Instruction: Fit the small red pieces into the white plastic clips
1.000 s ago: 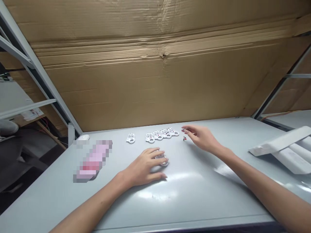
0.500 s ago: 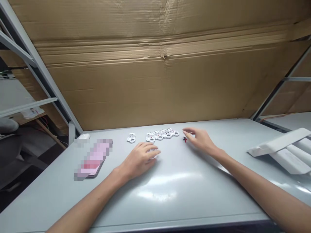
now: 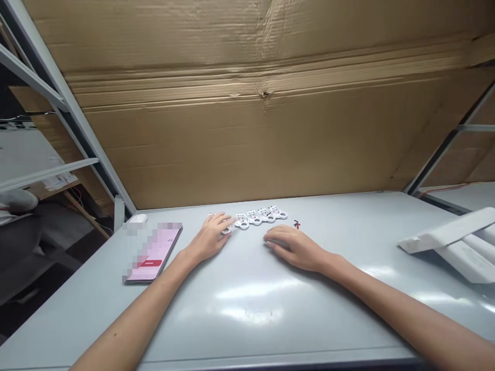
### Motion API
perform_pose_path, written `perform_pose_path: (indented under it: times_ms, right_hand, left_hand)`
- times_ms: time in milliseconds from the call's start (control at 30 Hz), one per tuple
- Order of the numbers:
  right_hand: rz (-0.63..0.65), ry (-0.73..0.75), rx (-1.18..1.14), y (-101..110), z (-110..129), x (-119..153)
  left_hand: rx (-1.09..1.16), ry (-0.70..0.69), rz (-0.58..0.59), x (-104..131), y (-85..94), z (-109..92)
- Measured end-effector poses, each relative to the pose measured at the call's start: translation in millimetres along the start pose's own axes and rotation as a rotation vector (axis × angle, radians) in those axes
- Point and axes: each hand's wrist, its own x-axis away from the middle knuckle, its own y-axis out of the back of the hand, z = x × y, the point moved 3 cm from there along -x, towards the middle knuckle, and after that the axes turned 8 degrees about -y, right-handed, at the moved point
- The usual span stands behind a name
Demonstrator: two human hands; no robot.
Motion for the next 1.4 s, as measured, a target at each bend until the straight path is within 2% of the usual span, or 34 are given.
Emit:
perform_pose_path:
  times_ms: [133, 267, 367, 467, 733, 833, 967, 1067, 1200, 1300, 1400]
  right_hand:
    - [0.001, -0.019, 0.003, 3.6, -4.7, 1.7]
    - [0.031, -0.022, 0.028, 2.4, -4.6, 3.3]
    - [0.045, -0.008, 0.034, 0.5, -1.9, 3.9]
    - [0.041, -0.012, 0.029, -0.4, -1.2, 4.4]
    - [0.058, -0.009, -0.019, -1.2, -4.0, 4.7]
    - [0.055, -0.013, -0.021, -0.9, -3.6, 4.6]
    - [0.062, -0.013, 0.023, -1.4, -2.2, 4.4]
    - [0.05, 0.005, 0.038, -1.2, -1.2, 4.2]
    - [0.054, 0.012, 0.039, -1.1, -1.7, 4.1]
    - [0.058, -0.005, 0.019, -1.2, -2.6, 4.2]
    - [0.058, -0.011, 0.025, -1.7, -2.7, 4.5]
  left_hand:
    - [-0.074, 0.145, 0.053, 7.4, 5.3, -3.3]
    - [-0.105, 0.239, 0.213, 16.0, 10.0, -21.6]
    - [-0.081, 0.271, 0.317, 17.4, 9.1, -35.5]
    - [-0.084, 0.286, 0.361, 15.6, 6.9, -40.1]
    - [-0.05, 0.263, 0.292, 13.2, 4.8, -20.4]
    - [-0.041, 0.253, 0.25, 12.0, 5.1, -19.3]
    - [-0.018, 0.124, 0.192, 4.3, 6.9, -37.7]
    - [0.01, 0.02, 0.247, -1.0, 4.2, -54.0]
    - [0.021, 0.026, 0.313, -2.5, -1.1, -58.8]
    - [0.019, 0.006, 0.279, -1.8, 0.7, -59.8]
    - [0.027, -0.074, 0.213, -1.1, 6.8, -68.0]
